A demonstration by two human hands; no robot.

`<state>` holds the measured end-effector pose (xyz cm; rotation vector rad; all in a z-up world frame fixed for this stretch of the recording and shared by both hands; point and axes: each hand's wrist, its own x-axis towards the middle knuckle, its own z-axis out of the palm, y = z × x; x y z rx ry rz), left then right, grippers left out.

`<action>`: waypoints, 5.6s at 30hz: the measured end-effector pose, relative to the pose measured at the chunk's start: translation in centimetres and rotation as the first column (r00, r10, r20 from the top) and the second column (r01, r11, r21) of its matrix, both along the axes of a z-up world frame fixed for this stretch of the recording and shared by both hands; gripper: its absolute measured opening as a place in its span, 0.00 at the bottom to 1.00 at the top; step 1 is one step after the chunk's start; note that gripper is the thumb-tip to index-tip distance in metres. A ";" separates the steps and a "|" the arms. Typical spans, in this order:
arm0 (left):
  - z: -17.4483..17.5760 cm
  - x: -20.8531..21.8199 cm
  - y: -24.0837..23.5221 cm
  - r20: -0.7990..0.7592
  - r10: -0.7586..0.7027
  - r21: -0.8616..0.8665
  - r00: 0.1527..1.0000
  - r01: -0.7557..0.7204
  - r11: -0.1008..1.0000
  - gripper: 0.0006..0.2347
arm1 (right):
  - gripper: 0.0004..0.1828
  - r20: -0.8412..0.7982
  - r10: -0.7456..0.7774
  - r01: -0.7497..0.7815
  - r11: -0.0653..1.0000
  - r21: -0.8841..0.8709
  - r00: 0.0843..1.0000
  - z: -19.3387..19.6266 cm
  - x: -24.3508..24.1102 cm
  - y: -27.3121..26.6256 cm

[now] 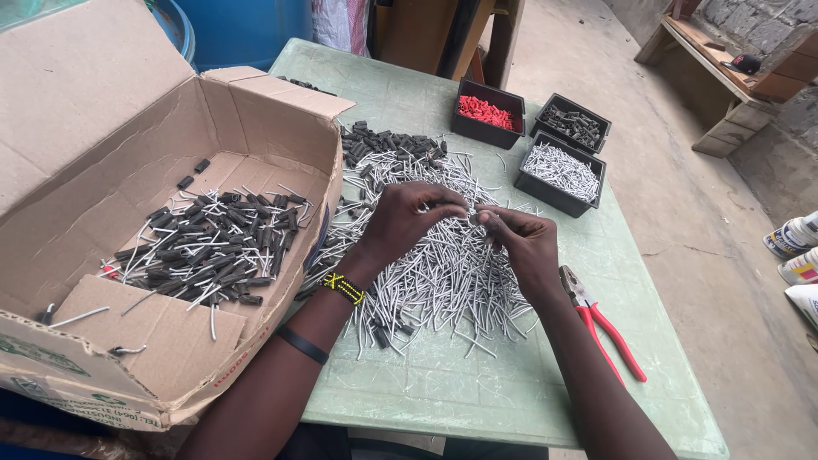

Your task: Sorting and assembling electronic components by fitting sleeves onto leads and placing them in a box

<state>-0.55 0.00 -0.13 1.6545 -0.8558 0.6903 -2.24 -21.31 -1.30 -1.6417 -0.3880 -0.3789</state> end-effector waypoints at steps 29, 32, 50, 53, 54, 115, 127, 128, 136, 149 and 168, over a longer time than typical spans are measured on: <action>-8.1 7.7 2.5 0.279 0.482 0.503 0.831 -0.554 0.664 0.17 | 0.14 -0.018 -0.055 0.057 0.977 0.207 0.998 0.2 0.9 -0.5; -7.9 7.6 1.1 0.301 0.472 0.558 0.829 -0.554 0.618 0.13 | 0.14 0.025 -0.073 0.067 0.982 0.177 0.997 0.0 0.9 -0.6; -4.5 4.9 -0.3 0.189 0.282 0.202 0.941 -0.318 0.926 0.07 | 0.16 0.075 -0.088 0.083 0.994 0.064 0.993 -1.3 2.0 -1.2; -2.4 2.5 -0.5 0.215 0.234 0.154 0.948 -0.269 0.951 0.06 | 0.16 0.086 -0.095 0.090 0.994 0.061 0.992 -1.2 2.1 -1.3; -1.5 1.5 -0.5 0.217 0.212 0.139 0.953 -0.245 0.960 0.05 | 0.16 0.093 -0.100 0.094 0.993 0.065 0.991 -1.2 2.1 -1.2; -7.3 7.0 0.6 0.225 0.847 0.572 0.481 -0.769 0.285 0.02 | 0.08 0.306 0.204 -0.149 0.970 -0.194 0.930 9.7 2.5 18.8; -12.1 13.3 1.4 0.265 0.820 0.770 0.508 -0.623 0.137 0.10 | 0.11 0.183 0.043 0.011 0.959 -0.282 0.982 6.3 1.1 8.7; -12.4 13.7 1.4 0.264 0.834 0.760 0.485 -0.637 0.129 0.10 | 0.11 0.150 -0.010 0.050 0.963 -0.266 0.989 5.8 1.2 7.3; -7.5 6.1 1.6 0.372 0.871 0.616 0.321 -0.787 0.027 0.06 | 0.14 -0.006 -0.166 0.165 0.984 -0.070 0.986 1.4 1.9 1.2; -3.6 1.7 -1.8 -0.438 -0.270 -0.344 0.858 0.118 0.932 0.11 | 0.17 0.062 0.026 -0.017 0.990 -0.142 0.998 0.1 -0.3 3.2; -2.9 1.6 -0.3 -0.461 0.004 -0.329 0.887 -0.176 0.928 0.09 | 0.11 0.115 -0.197 0.224 0.915 -0.334 0.974 -0.4 0.9 1.6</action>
